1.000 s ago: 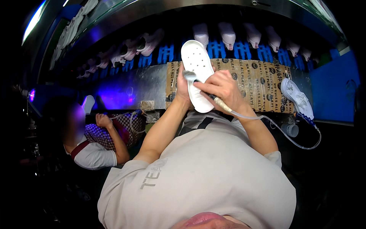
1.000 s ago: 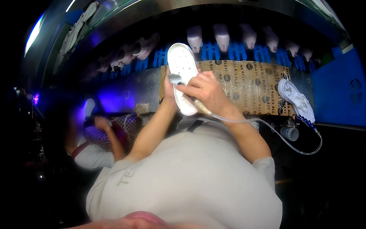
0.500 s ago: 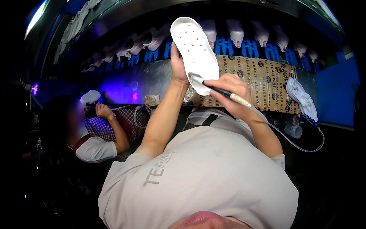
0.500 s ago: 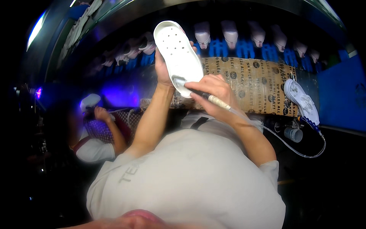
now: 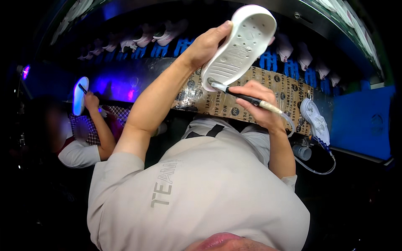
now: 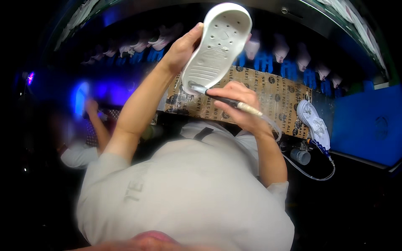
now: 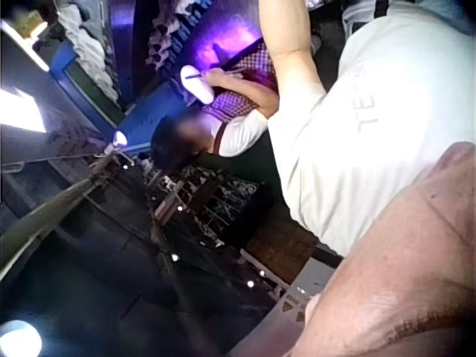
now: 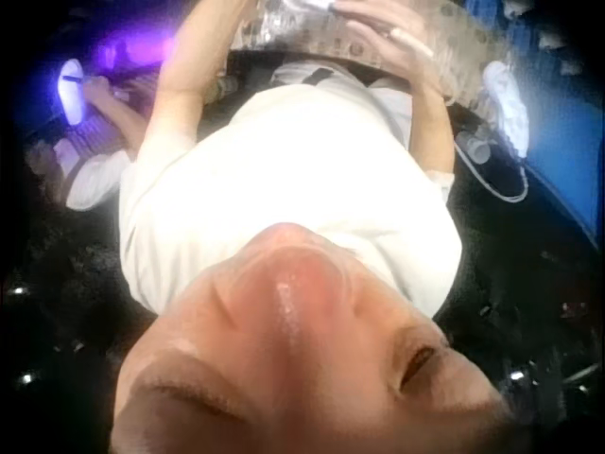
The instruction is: The person repeatedly picks up white slipper soles from a conveyor belt, wipes them with a handheld tool, and places them back on the belt. The person handles the soles one at a time in a continuous loop.
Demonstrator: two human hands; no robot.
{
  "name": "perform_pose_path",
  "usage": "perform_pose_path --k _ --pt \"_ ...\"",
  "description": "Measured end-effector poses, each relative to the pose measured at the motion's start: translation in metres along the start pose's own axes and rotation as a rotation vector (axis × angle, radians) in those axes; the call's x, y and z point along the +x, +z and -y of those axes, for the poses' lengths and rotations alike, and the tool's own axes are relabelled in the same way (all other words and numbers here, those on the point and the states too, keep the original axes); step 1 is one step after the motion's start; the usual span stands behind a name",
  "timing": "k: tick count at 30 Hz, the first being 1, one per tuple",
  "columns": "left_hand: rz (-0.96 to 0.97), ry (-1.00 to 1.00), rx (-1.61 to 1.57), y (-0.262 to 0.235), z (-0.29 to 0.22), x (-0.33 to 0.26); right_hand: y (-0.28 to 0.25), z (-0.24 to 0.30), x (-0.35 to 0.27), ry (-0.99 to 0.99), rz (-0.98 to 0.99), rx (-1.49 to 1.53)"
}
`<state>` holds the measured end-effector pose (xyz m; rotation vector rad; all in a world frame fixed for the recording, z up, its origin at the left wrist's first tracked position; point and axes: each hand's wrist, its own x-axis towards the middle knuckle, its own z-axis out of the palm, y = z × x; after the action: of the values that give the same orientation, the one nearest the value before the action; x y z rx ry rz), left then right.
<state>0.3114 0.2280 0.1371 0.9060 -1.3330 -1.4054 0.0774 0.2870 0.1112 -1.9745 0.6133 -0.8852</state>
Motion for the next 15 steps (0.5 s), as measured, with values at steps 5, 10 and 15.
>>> perform_pose_path --k 5,10,15 --pt "0.209 -0.236 0.409 0.021 -0.008 0.012 -0.018 -0.003 0.002 -0.170 0.207 0.047" --pt "0.345 -0.388 0.649 0.038 -0.017 0.021 -0.015 0.009 0.001 -0.111 0.302 -0.146" --pt "0.434 -0.514 0.766 0.039 -0.016 0.027 -0.024 0.008 -0.005 -0.116 0.204 -0.131"
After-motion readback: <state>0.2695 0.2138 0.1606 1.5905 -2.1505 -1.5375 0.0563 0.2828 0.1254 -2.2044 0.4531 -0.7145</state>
